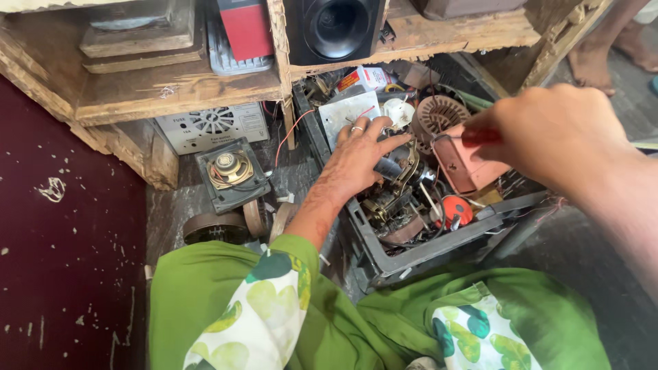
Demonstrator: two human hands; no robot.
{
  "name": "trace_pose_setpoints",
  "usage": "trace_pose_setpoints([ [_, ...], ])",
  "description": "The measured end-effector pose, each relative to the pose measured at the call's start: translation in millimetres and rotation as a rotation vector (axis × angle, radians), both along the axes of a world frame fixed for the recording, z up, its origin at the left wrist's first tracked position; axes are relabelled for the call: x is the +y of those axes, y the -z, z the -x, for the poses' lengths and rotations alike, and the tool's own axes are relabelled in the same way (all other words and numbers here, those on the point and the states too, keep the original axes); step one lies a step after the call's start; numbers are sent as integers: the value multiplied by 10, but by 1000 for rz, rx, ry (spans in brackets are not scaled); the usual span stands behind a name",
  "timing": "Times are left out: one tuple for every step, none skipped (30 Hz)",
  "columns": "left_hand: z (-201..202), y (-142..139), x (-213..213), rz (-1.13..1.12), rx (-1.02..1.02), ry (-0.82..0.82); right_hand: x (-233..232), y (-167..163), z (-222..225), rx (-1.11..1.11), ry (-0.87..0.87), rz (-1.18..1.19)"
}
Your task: The person disassembles a small electrical motor, removes components, and then uses a brush to clean the stator housing. They handle wires, a metal casing, and a rotor, using a screwdriver and a brush.
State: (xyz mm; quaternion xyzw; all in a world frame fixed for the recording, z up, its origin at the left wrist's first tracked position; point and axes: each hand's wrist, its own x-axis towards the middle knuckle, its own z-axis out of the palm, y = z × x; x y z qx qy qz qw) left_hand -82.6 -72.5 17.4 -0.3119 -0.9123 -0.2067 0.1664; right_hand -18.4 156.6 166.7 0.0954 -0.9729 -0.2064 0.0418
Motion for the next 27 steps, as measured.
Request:
trace_pose_setpoints([
  [-7,0,-12,-34,-8,13,57,29,-70,39,31,100],
  [-23,7,-19,-148,-1,5,71,107,-132,118,48,140],
  [-35,13,-37,-255,9,-4,58,232,-182,198,65,187],
  [-67,31,-70,-359,19,-13,19,379,-221,278,82,238],
  [-106,58,-101,-411,123,-29,-34,550,-234,274,60,400],
  [-149,88,-149,-462,230,-45,-96,730,-224,268,36,562],
  [-198,129,-188,-512,340,-61,-172,923,-217,341,-73,653],
  [-254,178,-269,-499,385,-171,-215,1079,-208,412,-184,741],
  [-338,246,-409,-487,429,-284,-225,1213,-228,355,-194,785],
  [-407,312,-579,-473,475,-399,-262,1339,-242,296,-207,829],
  [-426,358,-803,-508,436,-479,-292,1412,-181,244,-218,879],
  [-434,407,-1089,-543,391,-557,-303,1453,-127,239,-211,883],
  [-369,441,-1392,-500,394,-720,-280,1480,-141,218,-195,882],
  [-282,489,-1685,-454,387,-878,-261,1483,-143,194,-170,877],
  [-204,546,-1976,-461,204,-1032,-251,1481,-142,208,-241,924],
  [-109,597,-2253,-469,23,-1176,-247,1468,-145,231,-319,970],
  [-64,686,-2471,-428,-140,-1214,-251,1453,-136,256,-396,1015],
  [-44,811,-2608,-384,-307,-1248,-266,1435,-125,283,-348,960],
  [-64,975,-2647,-411,-273,-1244,-291,1417,-107,311,-299,906],
  [-103,1126,-2664,-439,-237,-1236,-340,1402,-78,342,-247,852],
  [-95,1223,-2670,-463,-207,-1225,-385,1377,-34,354,-261,817],
  [-79,1283,-2667,-486,-166,-1176,-426,1340,32,360,-272,778],
  [-93,1324,-2647,-510,-126,-1129,-466,1303,90,365,-285,739],
  [-101,1332,-2624,-535,-84,-1083,-536,1272,142,348,-271,679],
  [-101,1318,-2581,-506,-45,-1065,-614,1246,212,335,-262,620],
  [-103,1276,-2546,-476,-1,-1045,-682,1221,281,326,-252,564],
  [-116,1220,-2504,-442,40,-1026,-727,1207,326,299,-224,521],
])
